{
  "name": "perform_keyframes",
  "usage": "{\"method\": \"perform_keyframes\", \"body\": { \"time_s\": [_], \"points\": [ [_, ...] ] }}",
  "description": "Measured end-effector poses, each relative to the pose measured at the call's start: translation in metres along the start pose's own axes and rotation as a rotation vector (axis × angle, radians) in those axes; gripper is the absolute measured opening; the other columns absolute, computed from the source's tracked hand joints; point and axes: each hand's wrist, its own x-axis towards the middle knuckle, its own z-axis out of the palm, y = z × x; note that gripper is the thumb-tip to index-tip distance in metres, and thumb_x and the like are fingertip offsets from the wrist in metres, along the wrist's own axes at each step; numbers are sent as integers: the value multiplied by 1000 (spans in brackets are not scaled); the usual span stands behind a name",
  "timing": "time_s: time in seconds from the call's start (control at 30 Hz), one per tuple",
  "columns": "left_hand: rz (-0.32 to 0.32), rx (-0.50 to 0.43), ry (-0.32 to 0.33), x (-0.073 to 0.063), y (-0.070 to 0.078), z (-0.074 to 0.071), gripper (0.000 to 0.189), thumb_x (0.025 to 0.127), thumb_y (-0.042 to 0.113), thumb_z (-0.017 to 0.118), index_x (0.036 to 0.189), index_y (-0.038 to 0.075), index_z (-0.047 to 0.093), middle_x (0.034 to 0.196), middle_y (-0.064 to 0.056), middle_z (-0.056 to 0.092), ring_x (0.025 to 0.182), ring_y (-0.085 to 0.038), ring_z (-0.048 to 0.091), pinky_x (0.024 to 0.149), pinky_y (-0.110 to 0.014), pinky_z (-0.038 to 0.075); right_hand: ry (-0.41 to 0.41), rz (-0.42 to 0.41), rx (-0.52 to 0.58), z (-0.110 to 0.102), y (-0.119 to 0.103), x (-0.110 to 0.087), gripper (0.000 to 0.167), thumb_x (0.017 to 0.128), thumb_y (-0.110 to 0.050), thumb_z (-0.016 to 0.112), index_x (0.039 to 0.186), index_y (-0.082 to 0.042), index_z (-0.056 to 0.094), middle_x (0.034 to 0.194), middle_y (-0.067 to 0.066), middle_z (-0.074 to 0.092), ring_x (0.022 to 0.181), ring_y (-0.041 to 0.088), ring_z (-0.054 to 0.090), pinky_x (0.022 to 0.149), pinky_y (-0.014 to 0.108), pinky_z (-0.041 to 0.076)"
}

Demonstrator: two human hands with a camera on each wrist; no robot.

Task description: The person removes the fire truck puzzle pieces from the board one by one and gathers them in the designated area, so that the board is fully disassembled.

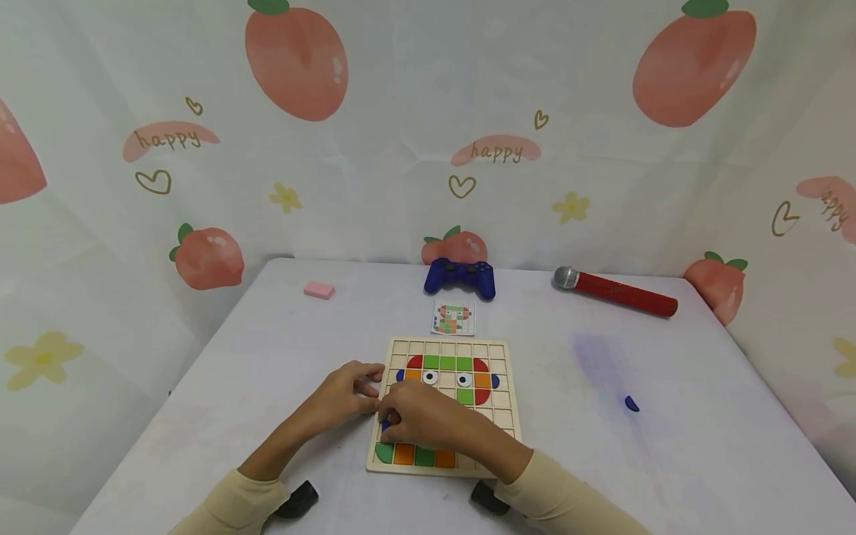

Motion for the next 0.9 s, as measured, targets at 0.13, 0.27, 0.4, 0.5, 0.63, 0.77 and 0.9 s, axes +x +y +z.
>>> {"method": "perform_keyframes", "body": {
  "time_s": [0.13,0.27,0.4,0.5,0.63,0.77,0.9],
  "points": [
    [-7,-1,1,0,0,0,59,87,0,80,143,-6,61,115,-9,64,95,-15,66,82,-27,56,0,1,-5,-2,0,-1,21,93,-25,84,110,-13,81,88,-14,60,83,3,53,76,19,48],
    [-6,-2,4,0,0,-1,59,87,0,80,142,-6,62,115,-9,64,96,-15,66,82,-28,56,-3,-3,-7,-2,-1,-1,18,93,-22,83,109,-13,81,91,-14,62,84,3,54,78,18,50],
    [-3,-2,7,-1,0,-1,59,87,-1,80,142,-6,62,116,-10,64,95,-16,66,83,-31,57,-10,-6,-9,-1,-1,1,18,94,-21,82,110,-14,82,95,-14,65,86,2,55,81,18,51],
    [0,5,7,-1,1,0,58,87,-1,80,142,-6,62,116,-10,64,95,-16,66,84,-33,58,-9,-8,-18,1,-1,3,18,94,-22,83,110,-15,82,94,-14,64,85,2,54,81,18,50],
    [4,6,4,0,1,1,58,88,-2,80,142,-7,62,115,-11,64,95,-16,67,85,-35,59,0,-8,-21,2,-1,4,18,94,-23,83,109,-15,81,92,-15,63,84,2,54,79,18,50],
    [2,1,3,0,0,0,58,87,-1,80,142,-7,62,116,-11,64,95,-16,67,84,-34,59,13,-16,-2,1,-1,2,17,94,-23,83,109,-14,81,92,-15,63,84,1,55,79,18,51],
    [1,-6,-2,0,-1,0,59,87,0,81,142,-7,61,116,-11,64,96,-17,67,84,-33,58,32,-15,35,-2,2,-4,18,94,-24,82,109,-14,81,95,-14,65,87,1,58,83,19,52]
  ]
}}
